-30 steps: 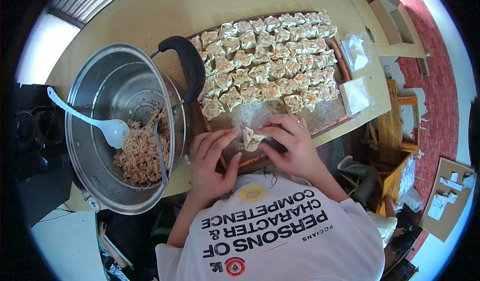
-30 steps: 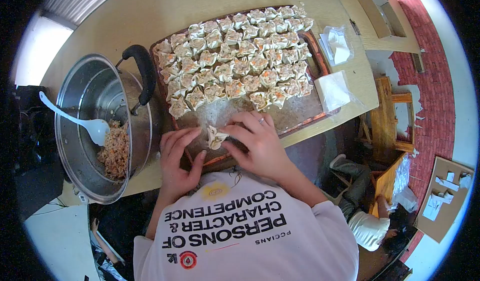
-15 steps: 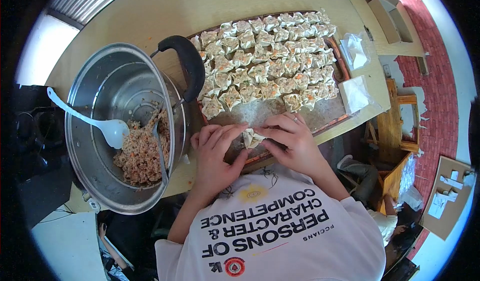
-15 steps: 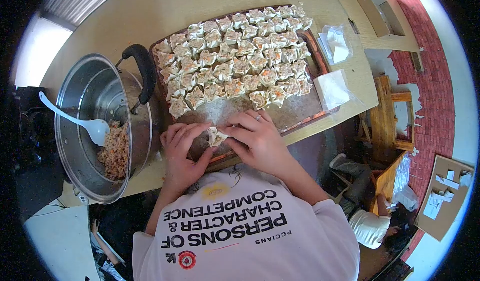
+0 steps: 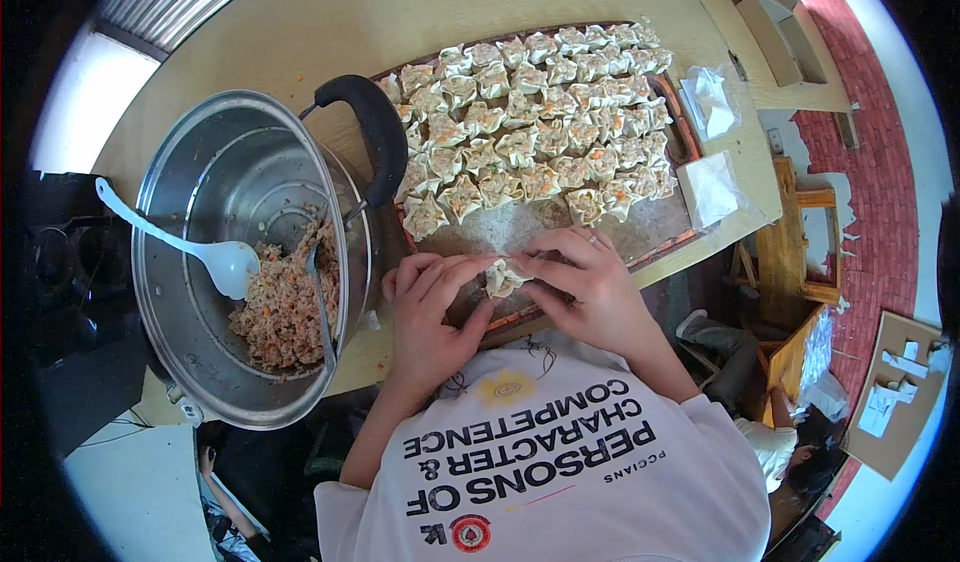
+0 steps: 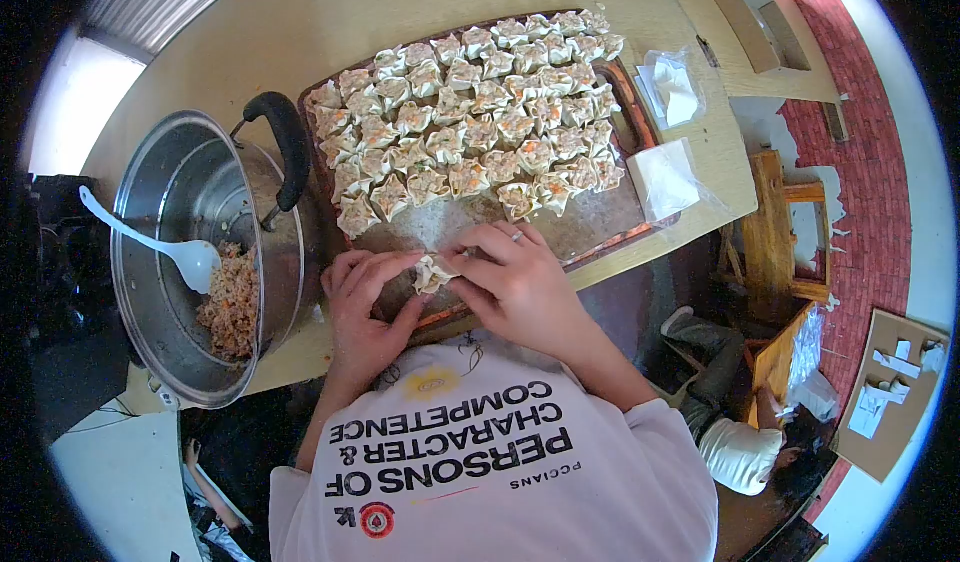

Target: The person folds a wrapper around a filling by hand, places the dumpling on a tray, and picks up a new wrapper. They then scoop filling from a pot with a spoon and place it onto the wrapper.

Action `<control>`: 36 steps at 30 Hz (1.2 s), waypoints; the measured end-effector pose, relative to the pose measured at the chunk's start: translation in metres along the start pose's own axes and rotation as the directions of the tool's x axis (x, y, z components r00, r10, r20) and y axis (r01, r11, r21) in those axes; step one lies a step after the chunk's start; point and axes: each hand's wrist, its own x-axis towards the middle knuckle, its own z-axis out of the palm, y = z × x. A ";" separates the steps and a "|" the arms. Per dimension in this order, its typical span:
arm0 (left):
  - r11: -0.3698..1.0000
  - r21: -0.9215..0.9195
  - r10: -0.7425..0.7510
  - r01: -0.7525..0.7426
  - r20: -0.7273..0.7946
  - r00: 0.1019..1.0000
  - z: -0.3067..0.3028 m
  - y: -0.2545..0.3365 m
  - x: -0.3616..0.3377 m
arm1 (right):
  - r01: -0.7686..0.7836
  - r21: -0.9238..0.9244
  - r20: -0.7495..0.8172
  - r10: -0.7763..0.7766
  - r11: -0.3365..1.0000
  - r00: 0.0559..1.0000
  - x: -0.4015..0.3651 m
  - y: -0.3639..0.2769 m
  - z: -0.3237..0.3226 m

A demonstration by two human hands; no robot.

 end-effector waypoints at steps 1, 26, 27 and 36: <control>1.000 -0.006 0.001 -0.001 -0.002 1.000 0.000 0.000 0.000 | -0.022 0.011 0.003 0.022 1.000 1.000 -0.002 0.001 -0.002; 0.964 -0.227 0.078 -0.134 -0.238 0.968 0.006 -0.010 -0.006 | 0.659 0.014 0.225 -0.644 0.752 0.731 0.186 -0.101 -0.024; 0.960 -0.229 0.098 -0.159 -0.257 0.961 0.004 -0.006 -0.004 | 0.641 0.073 0.407 -0.610 0.764 0.680 0.195 -0.107 -0.016; 0.935 -0.307 0.096 -0.175 -0.258 0.961 0.001 -0.009 -0.004 | 0.586 0.083 0.964 -0.214 0.806 0.159 0.241 -0.146 0.010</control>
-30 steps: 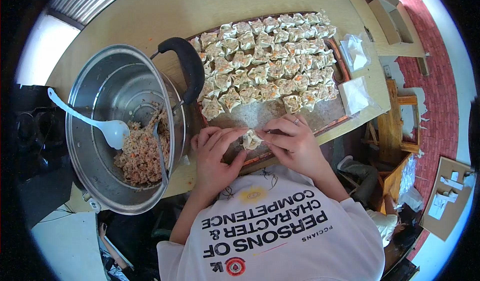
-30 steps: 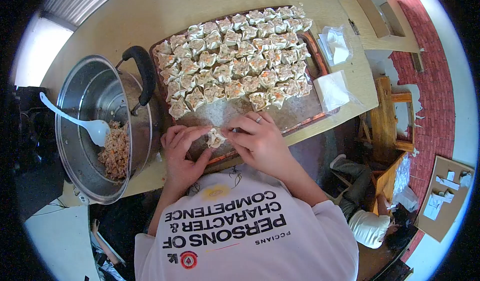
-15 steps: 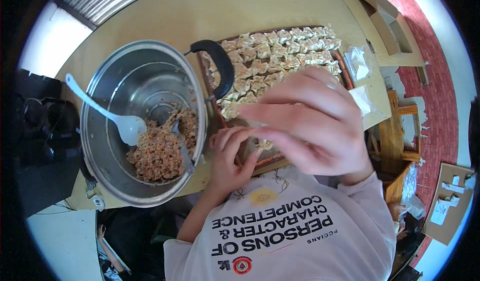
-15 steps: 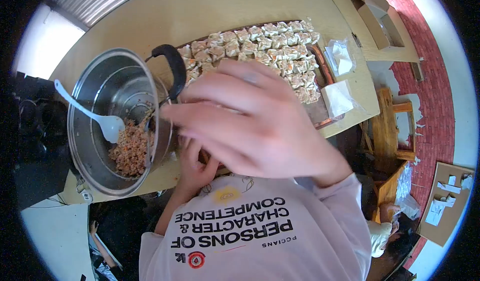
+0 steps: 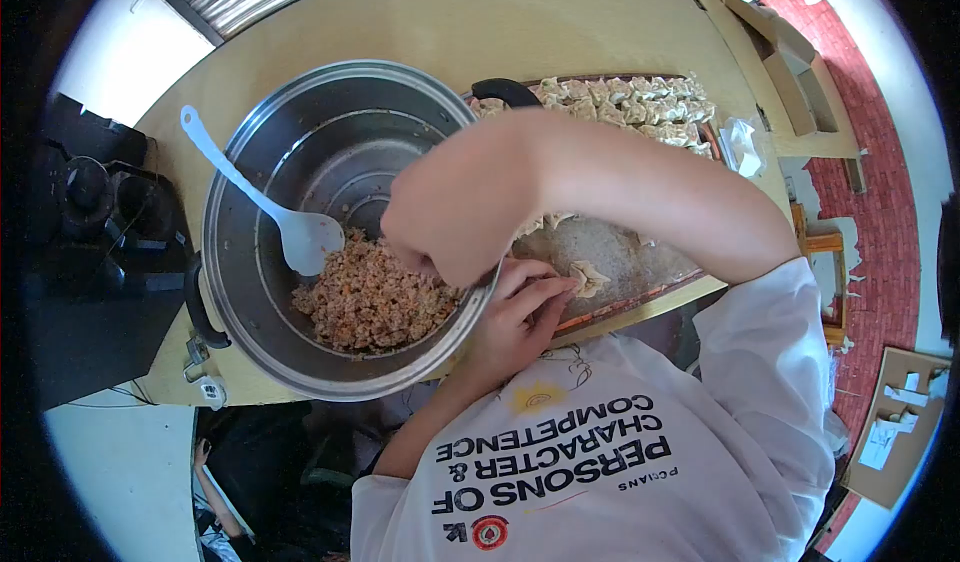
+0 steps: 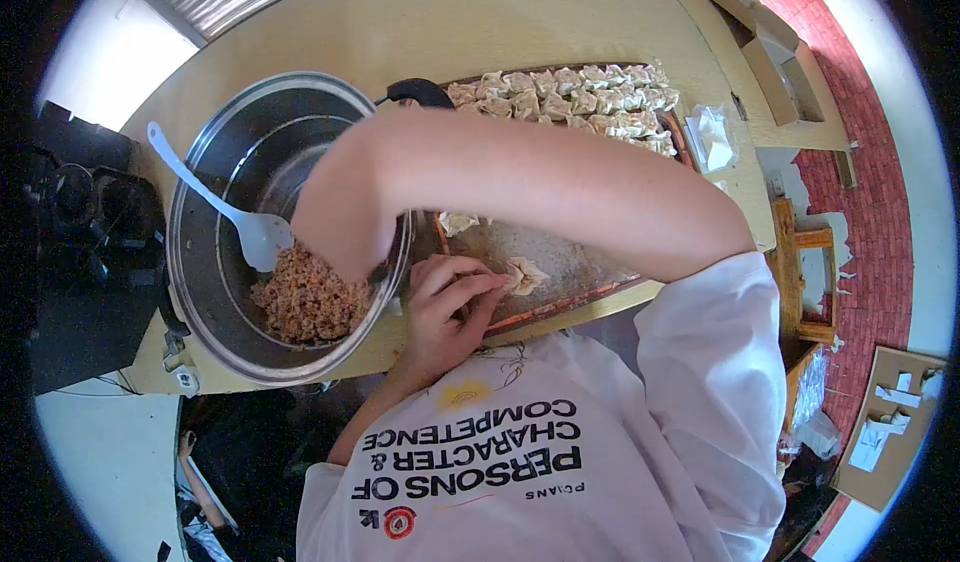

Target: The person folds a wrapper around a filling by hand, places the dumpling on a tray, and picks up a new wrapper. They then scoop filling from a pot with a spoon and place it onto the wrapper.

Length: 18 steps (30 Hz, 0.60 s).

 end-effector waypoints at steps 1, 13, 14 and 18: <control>1.000 0.011 0.025 -0.025 0.005 1.000 0.000 -0.001 0.000 | -0.066 0.115 -0.035 0.070 0.991 0.997 -0.004 0.004 -0.006; 0.998 0.017 0.058 -0.059 0.051 0.997 -0.002 -0.004 0.003 | -0.338 -0.327 -0.652 0.048 0.883 0.757 0.015 0.013 0.017; 0.998 0.012 0.056 -0.057 0.055 0.997 -0.002 -0.004 0.003 | -0.341 -0.332 -0.624 0.065 0.879 0.778 0.016 0.013 0.015; 0.998 0.026 0.054 -0.056 0.064 0.996 -0.002 -0.004 0.002 | -0.353 -0.280 -0.572 0.140 0.893 0.808 0.014 0.023 0.008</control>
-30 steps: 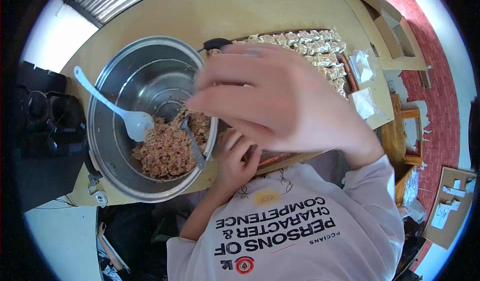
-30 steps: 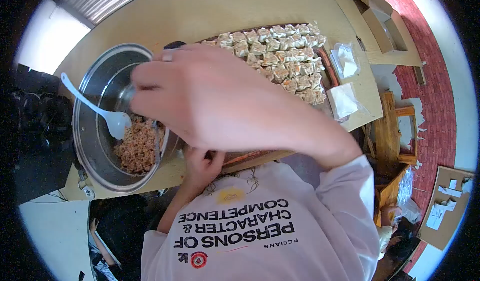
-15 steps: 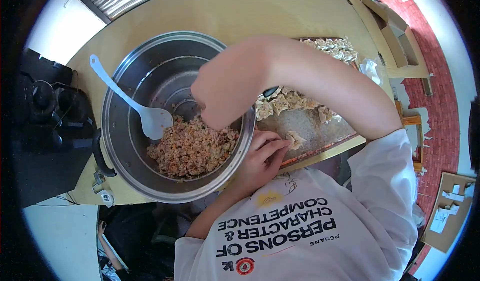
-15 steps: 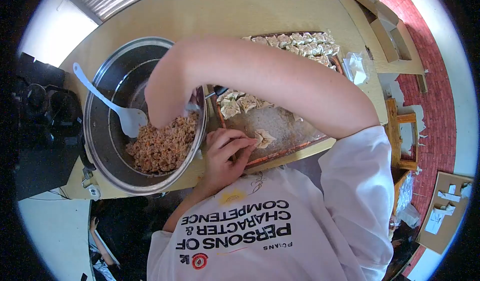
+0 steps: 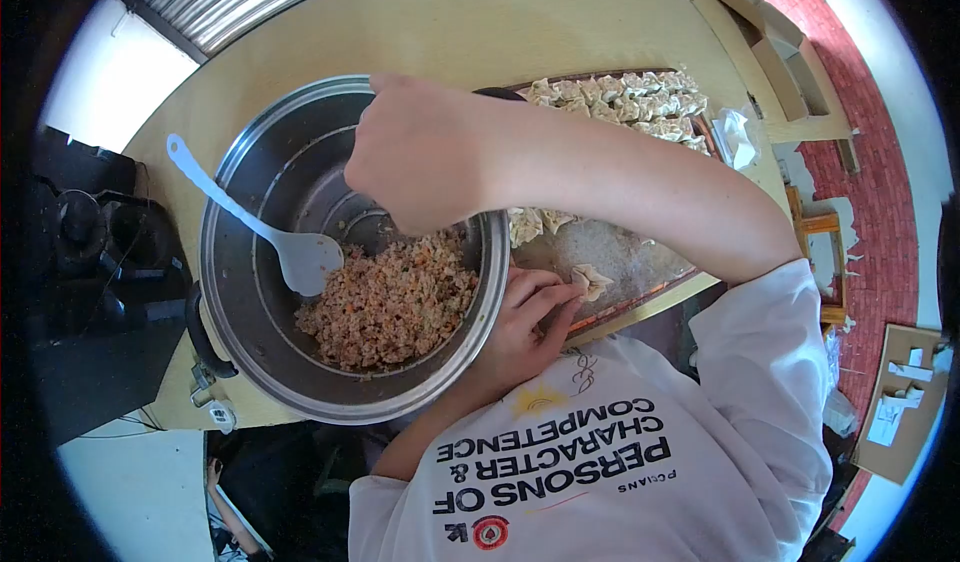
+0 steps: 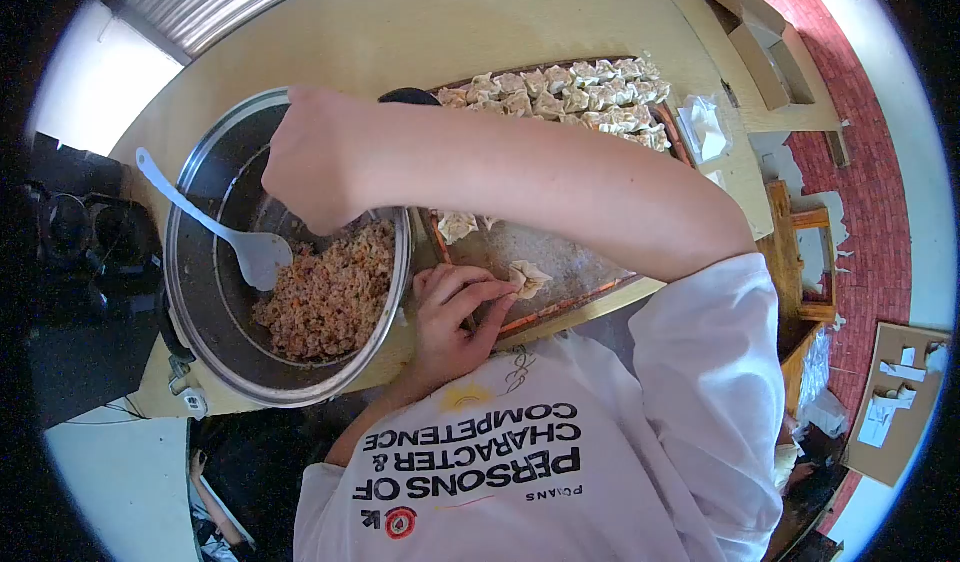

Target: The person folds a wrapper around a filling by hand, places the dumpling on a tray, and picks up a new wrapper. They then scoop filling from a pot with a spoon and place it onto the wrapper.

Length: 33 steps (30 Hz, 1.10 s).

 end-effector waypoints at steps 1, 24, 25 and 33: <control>1.000 0.002 -0.002 0.002 0.004 1.000 0.000 0.000 0.000 | 0.004 0.024 -0.016 -0.004 1.000 1.000 -0.002 0.004 -0.001; 0.999 0.037 -0.034 0.034 0.019 0.999 0.004 0.002 -0.001 | 0.022 0.188 -0.094 -0.005 0.982 0.996 -0.024 0.013 -0.007; 0.999 0.039 -0.034 0.034 0.020 0.999 0.005 0.002 -0.001 | 0.015 0.133 -0.127 0.002 0.991 0.992 -0.024 0.013 -0.006; 0.998 0.045 -0.037 0.036 0.022 0.999 0.004 0.003 0.001 | 0.164 -0.038 -0.192 -0.169 0.986 0.967 -0.018 -0.010 0.004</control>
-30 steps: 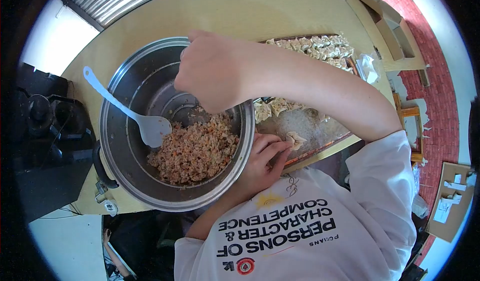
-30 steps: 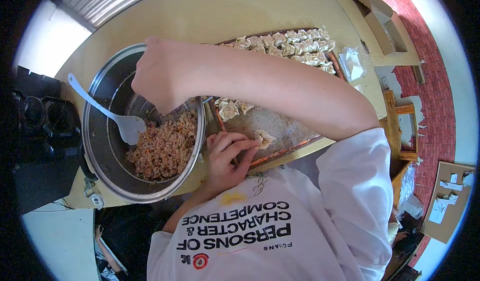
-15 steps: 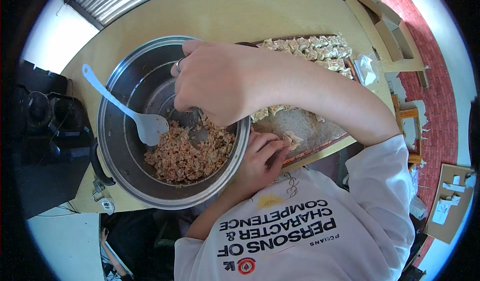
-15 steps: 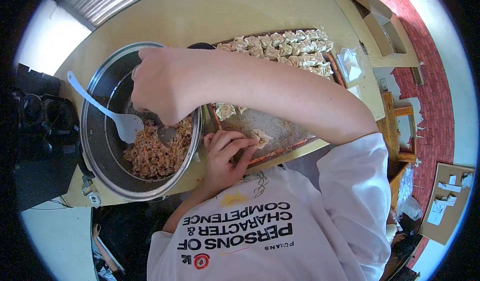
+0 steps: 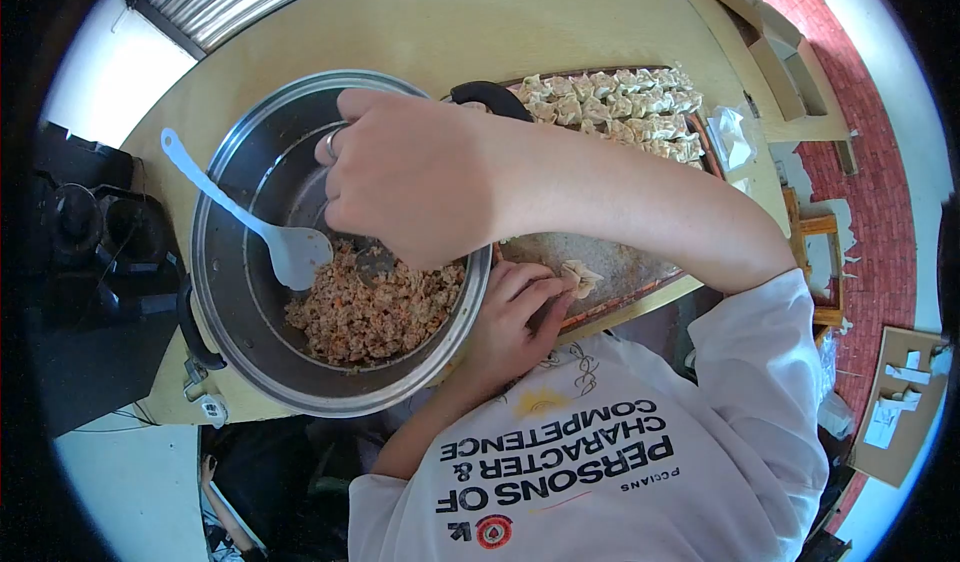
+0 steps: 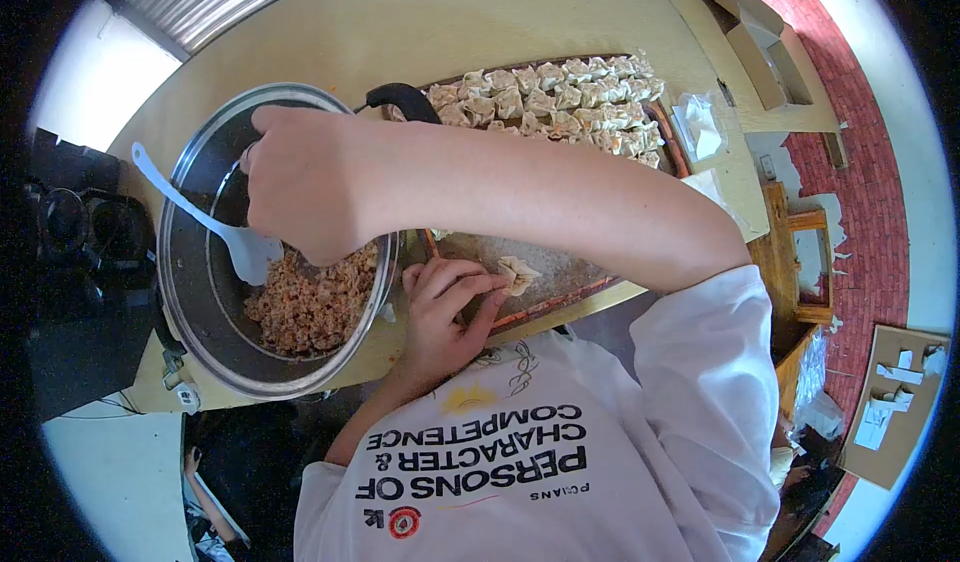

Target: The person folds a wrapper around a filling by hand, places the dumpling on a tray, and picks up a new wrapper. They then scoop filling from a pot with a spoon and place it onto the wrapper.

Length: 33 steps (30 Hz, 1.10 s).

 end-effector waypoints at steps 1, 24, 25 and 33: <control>1.000 0.005 0.018 -0.018 -0.006 1.000 0.000 -0.001 0.000 | 0.032 0.013 0.003 -0.032 0.999 0.999 0.002 -0.001 0.000; 1.000 0.000 0.009 -0.009 -0.004 1.000 0.002 -0.001 -0.002 | -0.091 0.377 -0.147 0.157 0.921 0.977 -0.035 0.022 -0.010; 1.000 0.002 0.007 -0.007 -0.008 1.000 0.001 -0.001 -0.001 | -0.145 0.412 -0.151 0.224 0.900 0.963 -0.042 0.024 -0.014; 0.998 0.059 0.007 -0.004 -0.039 0.999 -0.002 0.003 0.001 | -0.349 0.646 -0.263 0.627 0.679 0.733 -0.155 0.004 -0.044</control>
